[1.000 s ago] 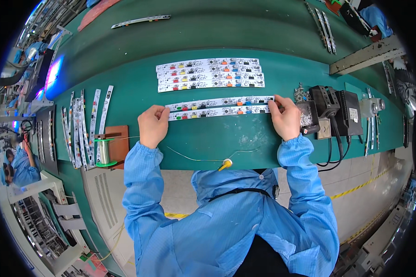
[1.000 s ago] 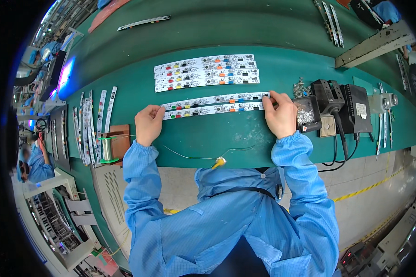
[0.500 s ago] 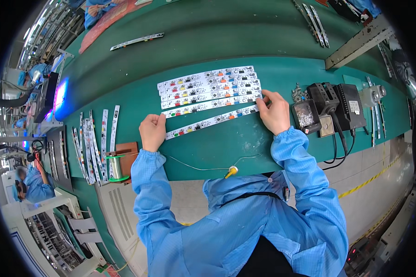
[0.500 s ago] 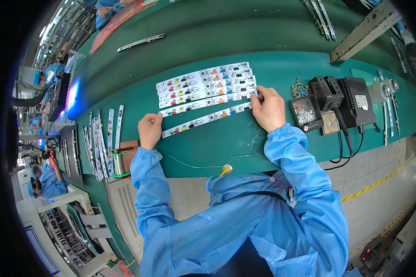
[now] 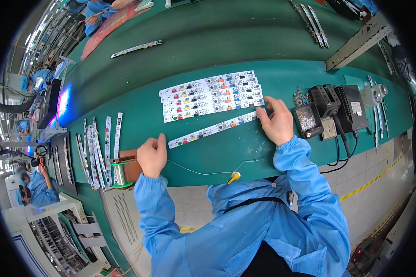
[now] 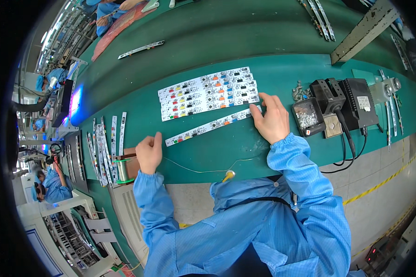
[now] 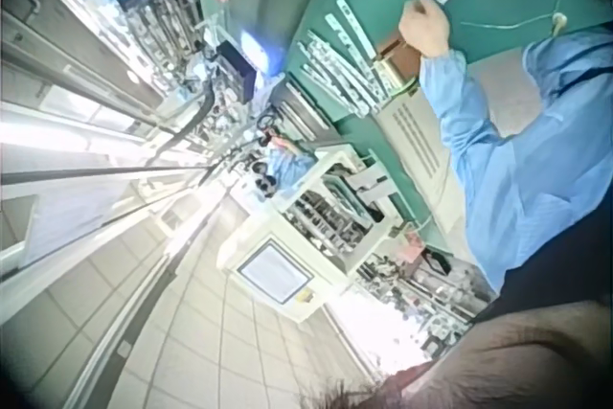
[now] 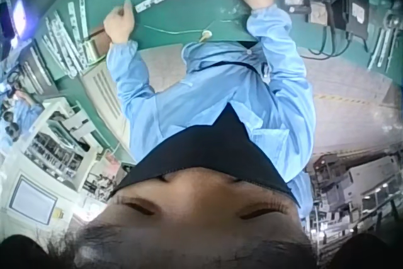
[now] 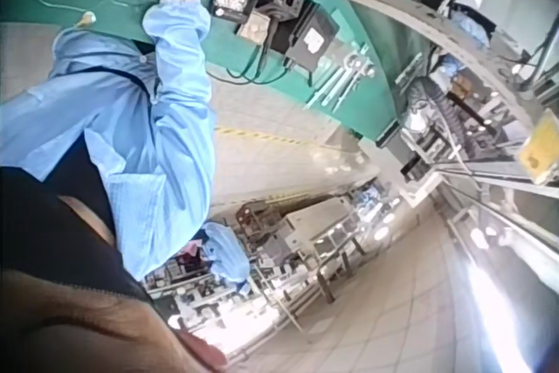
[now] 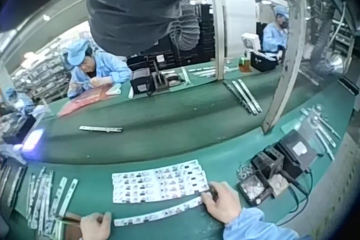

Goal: Soldering electrical components onto long LED PCB strips at a manual assembly station.

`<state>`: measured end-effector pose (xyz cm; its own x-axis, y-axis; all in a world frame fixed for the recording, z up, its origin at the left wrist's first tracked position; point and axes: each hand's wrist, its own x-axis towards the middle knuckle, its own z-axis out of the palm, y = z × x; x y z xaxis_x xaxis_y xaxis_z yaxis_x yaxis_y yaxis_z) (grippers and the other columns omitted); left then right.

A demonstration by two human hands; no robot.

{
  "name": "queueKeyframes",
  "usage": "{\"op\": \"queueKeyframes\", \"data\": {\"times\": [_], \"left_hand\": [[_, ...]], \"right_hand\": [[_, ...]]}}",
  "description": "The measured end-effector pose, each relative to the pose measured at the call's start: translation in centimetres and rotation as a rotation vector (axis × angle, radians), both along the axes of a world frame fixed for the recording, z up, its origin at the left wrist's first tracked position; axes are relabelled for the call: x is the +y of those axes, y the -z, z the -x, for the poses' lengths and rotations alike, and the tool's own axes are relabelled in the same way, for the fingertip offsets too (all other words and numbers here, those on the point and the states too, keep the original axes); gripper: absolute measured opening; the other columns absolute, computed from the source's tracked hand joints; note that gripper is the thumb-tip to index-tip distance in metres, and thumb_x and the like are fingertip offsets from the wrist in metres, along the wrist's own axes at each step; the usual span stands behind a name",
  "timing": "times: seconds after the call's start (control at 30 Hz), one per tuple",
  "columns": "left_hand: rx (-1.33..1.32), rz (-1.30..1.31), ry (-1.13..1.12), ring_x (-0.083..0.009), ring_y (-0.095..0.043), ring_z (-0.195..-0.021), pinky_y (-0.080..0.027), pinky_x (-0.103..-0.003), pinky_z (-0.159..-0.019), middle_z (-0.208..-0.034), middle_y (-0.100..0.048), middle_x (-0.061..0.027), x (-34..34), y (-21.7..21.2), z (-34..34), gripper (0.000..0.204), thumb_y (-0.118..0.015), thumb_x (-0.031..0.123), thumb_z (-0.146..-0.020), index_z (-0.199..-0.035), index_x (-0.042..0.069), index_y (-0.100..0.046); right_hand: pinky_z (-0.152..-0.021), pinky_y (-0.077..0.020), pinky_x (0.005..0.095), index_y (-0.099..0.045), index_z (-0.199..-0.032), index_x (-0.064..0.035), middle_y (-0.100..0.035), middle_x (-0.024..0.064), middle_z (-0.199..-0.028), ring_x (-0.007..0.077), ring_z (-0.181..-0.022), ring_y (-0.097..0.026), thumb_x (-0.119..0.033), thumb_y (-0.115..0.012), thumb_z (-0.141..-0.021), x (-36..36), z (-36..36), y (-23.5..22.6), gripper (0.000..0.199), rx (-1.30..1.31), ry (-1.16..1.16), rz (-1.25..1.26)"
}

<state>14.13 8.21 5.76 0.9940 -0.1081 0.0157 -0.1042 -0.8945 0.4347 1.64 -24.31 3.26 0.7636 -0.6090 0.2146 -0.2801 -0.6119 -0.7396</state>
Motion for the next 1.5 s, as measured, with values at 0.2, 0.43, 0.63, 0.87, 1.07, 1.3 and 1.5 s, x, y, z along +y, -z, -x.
{"op": "queueKeyframes", "data": {"times": [0.2,0.43,0.63,0.87,1.07,1.3,1.5], "left_hand": [[0.019,0.046,0.102,-0.0223,-0.062,-0.055,-0.048,-0.034,-0.055,-0.062,-0.065,-0.0127,0.1,1.4,1.4,0.033,-0.069,0.029,-0.084,-0.074,-0.002,-0.067],[-0.041,0.062,0.087,-0.0209,-0.063,-0.056,-0.048,-0.034,-0.056,-0.063,-0.065,-0.0086,-1.7,2.0,-1.4,0.029,-0.068,0.029,-0.085,-0.075,0.002,-0.067],[-0.068,0.114,0.076,-0.0196,-0.062,-0.055,-0.048,-0.033,-0.055,-0.061,-0.064,-0.0071,-2.0,2.7,-2.1,0.028,-0.069,0.028,-0.085,-0.074,0.002,-0.066],[-0.167,0.305,0.066,-0.0188,-0.061,-0.059,-0.049,-0.032,-0.058,-0.067,-0.065,-0.0091,-1.2,4.3,-3.0,0.024,-0.069,0.024,-0.085,-0.082,0.000,-0.069],[-0.240,0.296,0.033,-0.0233,-0.065,-0.088,-0.052,-0.034,-0.078,-0.106,-0.066,-0.0170,-1.8,4.0,-3.3,0.038,-0.065,0.025,-0.090,-0.114,-0.005,-0.062],[0.061,0.916,0.176,-0.0279,-0.043,-0.133,-0.031,-0.035,-0.111,-0.144,-0.044,-0.0214,-3.9,4.7,-8.0,0.057,-0.041,0.033,-0.104,-0.141,-0.009,-0.036],[0.030,0.808,0.154,-0.0301,-0.043,-0.132,-0.032,-0.035,-0.110,-0.144,-0.042,-0.0240,-5.1,4.7,-6.9,0.057,-0.041,0.033,-0.103,-0.143,-0.006,-0.034]], "right_hand": [[-0.058,-0.0497,0.0354,-0.063,-0.112,-0.0065,-0.061,0.0089,-0.084,0.0243,-0.067,-0.062,-0.021,-0.074,-0.078,0.6,1.0,-0.1,0.039,0.047,-0.042,0.203],[-0.059,-0.0498,0.0365,-0.063,-0.111,-0.0091,-0.062,0.0063,-0.084,0.0239,-0.071,-0.064,-0.022,-0.075,-0.078,0.4,0.1,0.3,0.037,0.008,0.004,0.278],[-0.060,-0.0500,0.0370,-0.063,-0.110,-0.0090,-0.062,0.0065,-0.086,0.0252,-0.072,-0.064,-0.022,-0.074,-0.079,0.4,0.0,0.6,0.036,-0.012,0.031,0.308],[-0.063,-0.0505,0.0380,-0.062,-0.113,-0.0093,-0.062,0.0070,-0.094,0.0268,-0.078,-0.064,-0.022,-0.074,-0.079,0.5,0.2,0.5,0.038,-0.005,0.019,0.281],[-0.090,-0.0481,0.0372,-0.057,-0.123,-0.0029,-0.058,0.0151,-0.122,0.0312,-0.110,-0.058,-0.024,-0.071,-0.084,0.1,0.1,0.5,0.046,-0.100,-0.016,0.206],[-0.110,-0.0313,0.0330,-0.034,-0.145,0.0041,-0.043,0.0199,-0.145,0.0247,-0.135,-0.041,-0.032,-0.053,-0.099,-1.2,-5.0,-0.5,0.061,-0.144,-0.104,-0.640],[-0.111,-0.0304,0.0321,-0.035,-0.144,0.0050,-0.042,0.0208,-0.146,0.0252,-0.136,-0.039,-0.034,-0.052,-0.100,-0.6,-6.1,0.0,0.062,-0.154,-0.105,-0.700]]}}
